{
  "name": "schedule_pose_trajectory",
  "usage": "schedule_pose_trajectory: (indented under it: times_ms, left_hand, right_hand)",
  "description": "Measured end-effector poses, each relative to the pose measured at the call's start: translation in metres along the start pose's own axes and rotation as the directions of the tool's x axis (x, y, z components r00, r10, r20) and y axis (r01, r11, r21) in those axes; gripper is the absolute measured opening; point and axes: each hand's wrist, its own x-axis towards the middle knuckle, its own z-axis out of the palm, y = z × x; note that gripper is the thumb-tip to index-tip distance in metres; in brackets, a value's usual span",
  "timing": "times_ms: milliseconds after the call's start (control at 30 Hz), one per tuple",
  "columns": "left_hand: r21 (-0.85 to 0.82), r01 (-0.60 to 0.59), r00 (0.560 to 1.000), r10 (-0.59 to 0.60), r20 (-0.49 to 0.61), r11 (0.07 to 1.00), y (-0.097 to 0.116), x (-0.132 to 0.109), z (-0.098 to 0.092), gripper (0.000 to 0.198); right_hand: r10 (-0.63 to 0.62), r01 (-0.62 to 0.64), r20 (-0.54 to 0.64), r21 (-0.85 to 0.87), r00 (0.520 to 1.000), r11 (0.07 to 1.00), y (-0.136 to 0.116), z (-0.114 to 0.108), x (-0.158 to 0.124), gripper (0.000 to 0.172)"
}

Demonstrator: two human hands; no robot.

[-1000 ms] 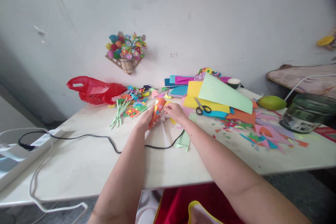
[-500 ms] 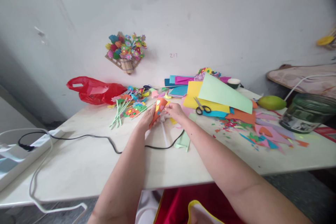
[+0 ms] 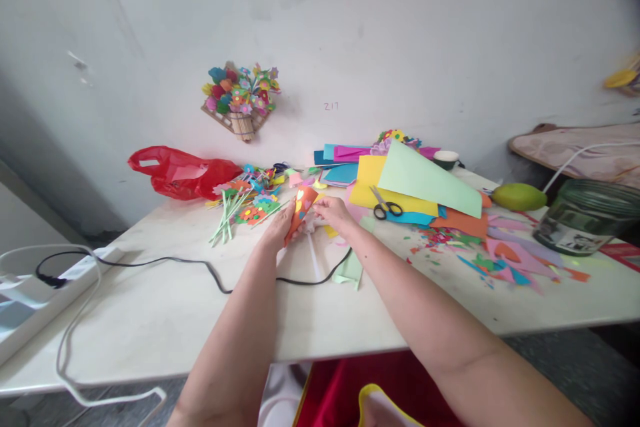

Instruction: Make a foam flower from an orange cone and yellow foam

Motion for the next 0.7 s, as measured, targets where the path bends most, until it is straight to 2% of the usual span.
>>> schedule_pose_trajectory:
  times_ms: [233,700]
  left_hand:
    - [0.046,-0.021,1.000,0.021,-0.008,0.999,0.0023,-0.0027,0.0008,0.053]
    - [0.042,-0.029,1.000,0.029,-0.010,0.999,0.0018,-0.0019,0.0005,0.050]
  right_hand:
    - [0.025,-0.025,0.006,0.005,1.000,1.000,-0.0029,0.0004,-0.0020,0.017]
    - [-0.003,0.006,-0.044,0.065,0.999,0.998,0.0021,0.0015,0.0016,0.007]
